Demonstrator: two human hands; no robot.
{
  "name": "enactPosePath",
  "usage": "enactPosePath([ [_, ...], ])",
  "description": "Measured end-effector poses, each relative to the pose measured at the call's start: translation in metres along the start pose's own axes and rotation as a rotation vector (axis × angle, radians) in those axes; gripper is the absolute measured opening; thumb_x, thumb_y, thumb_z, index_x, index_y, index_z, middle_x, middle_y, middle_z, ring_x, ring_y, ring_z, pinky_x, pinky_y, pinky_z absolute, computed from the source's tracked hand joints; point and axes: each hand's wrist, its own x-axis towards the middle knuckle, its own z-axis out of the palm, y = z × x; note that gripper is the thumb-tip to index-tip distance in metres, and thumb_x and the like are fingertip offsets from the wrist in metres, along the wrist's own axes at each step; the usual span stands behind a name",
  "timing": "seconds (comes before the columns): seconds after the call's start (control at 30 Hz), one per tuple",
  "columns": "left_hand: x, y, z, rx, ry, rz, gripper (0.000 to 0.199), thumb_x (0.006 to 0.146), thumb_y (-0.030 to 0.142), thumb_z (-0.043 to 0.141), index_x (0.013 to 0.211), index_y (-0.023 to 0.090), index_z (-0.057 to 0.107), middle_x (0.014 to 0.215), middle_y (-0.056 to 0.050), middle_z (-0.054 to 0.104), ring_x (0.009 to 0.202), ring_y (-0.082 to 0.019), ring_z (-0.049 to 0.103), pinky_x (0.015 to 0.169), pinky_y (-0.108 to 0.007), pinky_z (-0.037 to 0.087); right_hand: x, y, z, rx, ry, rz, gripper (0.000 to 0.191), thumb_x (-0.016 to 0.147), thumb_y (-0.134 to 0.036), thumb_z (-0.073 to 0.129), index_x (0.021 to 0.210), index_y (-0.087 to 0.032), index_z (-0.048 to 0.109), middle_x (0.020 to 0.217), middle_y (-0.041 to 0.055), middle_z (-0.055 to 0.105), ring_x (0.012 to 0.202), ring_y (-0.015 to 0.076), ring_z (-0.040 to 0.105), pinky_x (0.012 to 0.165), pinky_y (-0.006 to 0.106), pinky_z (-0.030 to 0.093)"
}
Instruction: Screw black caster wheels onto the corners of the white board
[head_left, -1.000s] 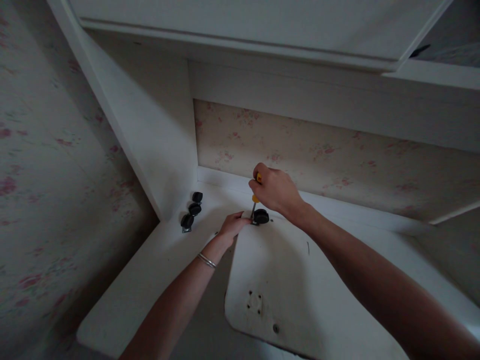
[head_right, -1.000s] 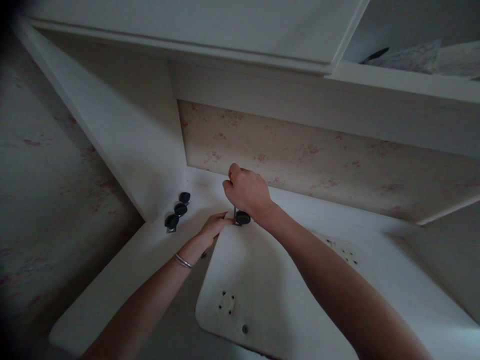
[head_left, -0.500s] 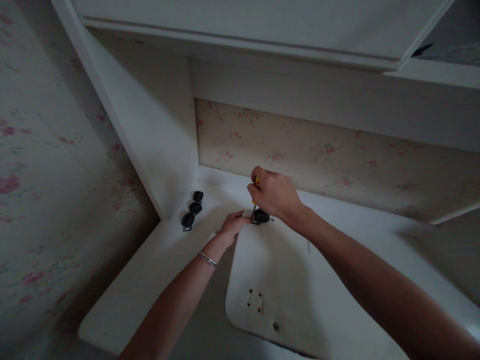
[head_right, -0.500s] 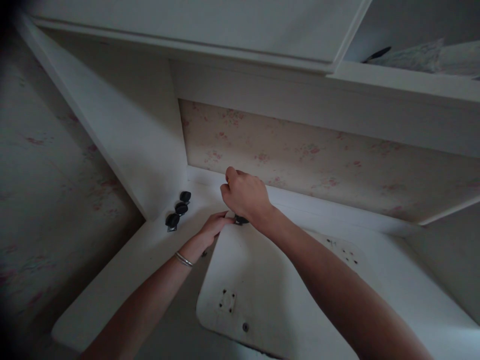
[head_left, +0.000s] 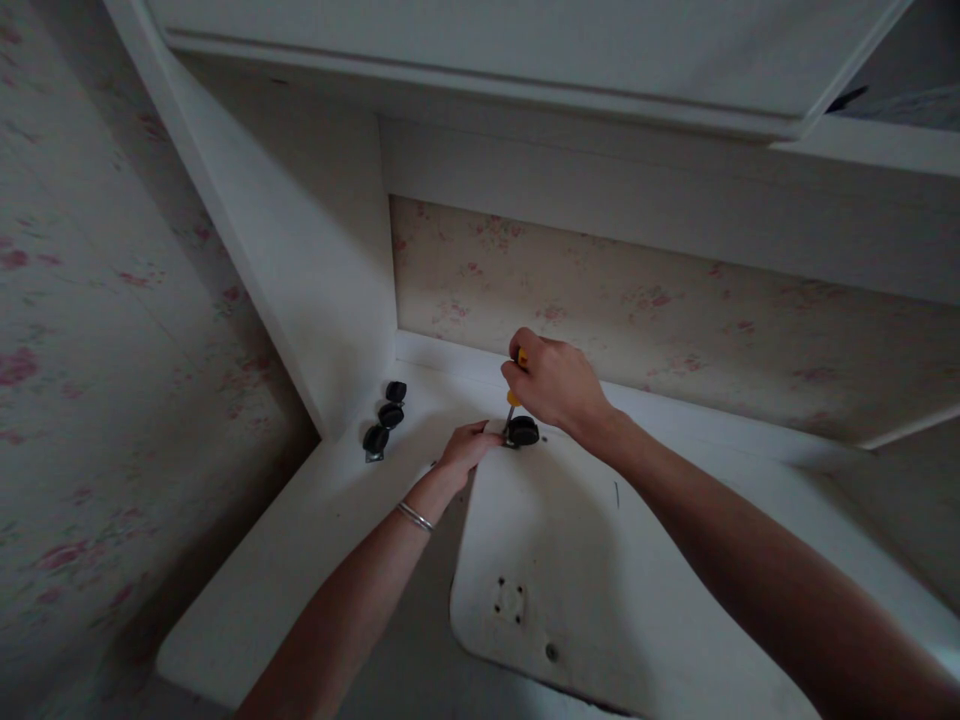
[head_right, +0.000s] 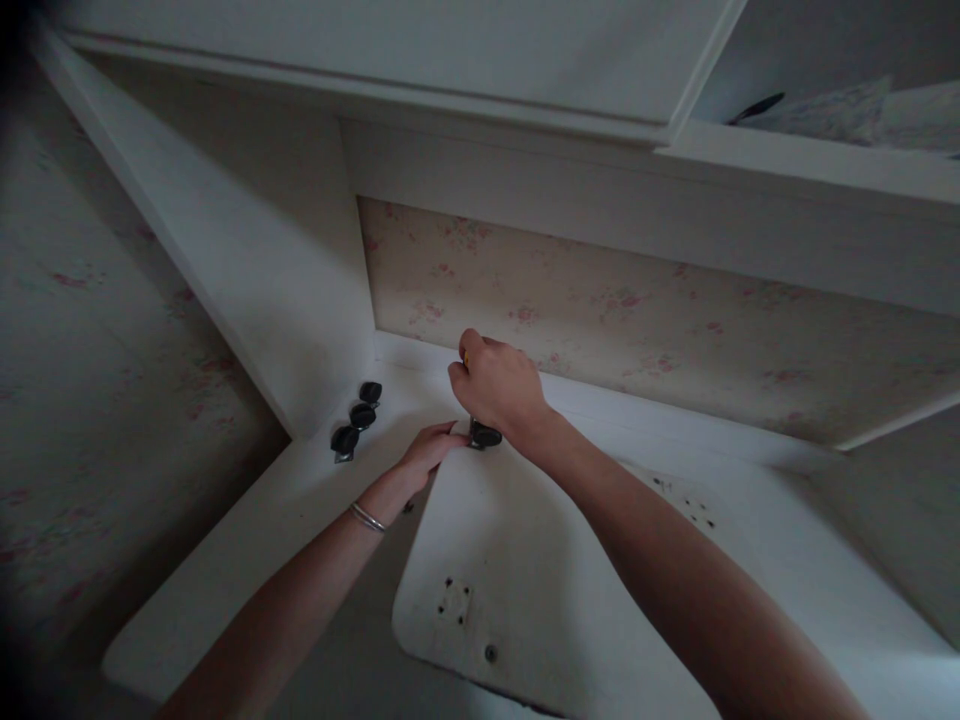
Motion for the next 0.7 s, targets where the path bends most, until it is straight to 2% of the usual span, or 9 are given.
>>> enactPosePath([
  [0.47, -0.0005, 0.0, -0.0002, -0.004, -0.007, -0.007, 0.021, 0.06, 0.019, 0.074, 0.08, 0.015, 0.075, 0.071, -0.004, 0.073, 0.057, -0.017, 0.062, 0.051, -0.026, 0.041, 0.0012, -0.0017, 0.0032, -0.017, -0.03, 0.009, 0.02, 0.09, -0.027, 0.045, 0.102, -0.021, 0.06, 0.1, 0.0095, 0.074, 0.079, 0.0251, 0.067, 0.062, 0.033, 0.035],
  [0.7, -0.0016, 0.0003, 0.0007, -0.014, -0.007, -0.004, 0.022, 0.06, 0.019, 0.074, 0.082, 0.015, 0.076, 0.071, -0.004, 0.073, 0.059, -0.017, 0.062, 0.053, -0.026, 0.042, 0.0066, -0.0058, -0.0053, -0.034, -0.139, -0.006, 0.027, 0.09, -0.03, 0.045, 0.112, -0.019, 0.058, 0.104, 0.0145, 0.073, 0.082, 0.0298, 0.068, 0.063, 0.034, 0.04],
])
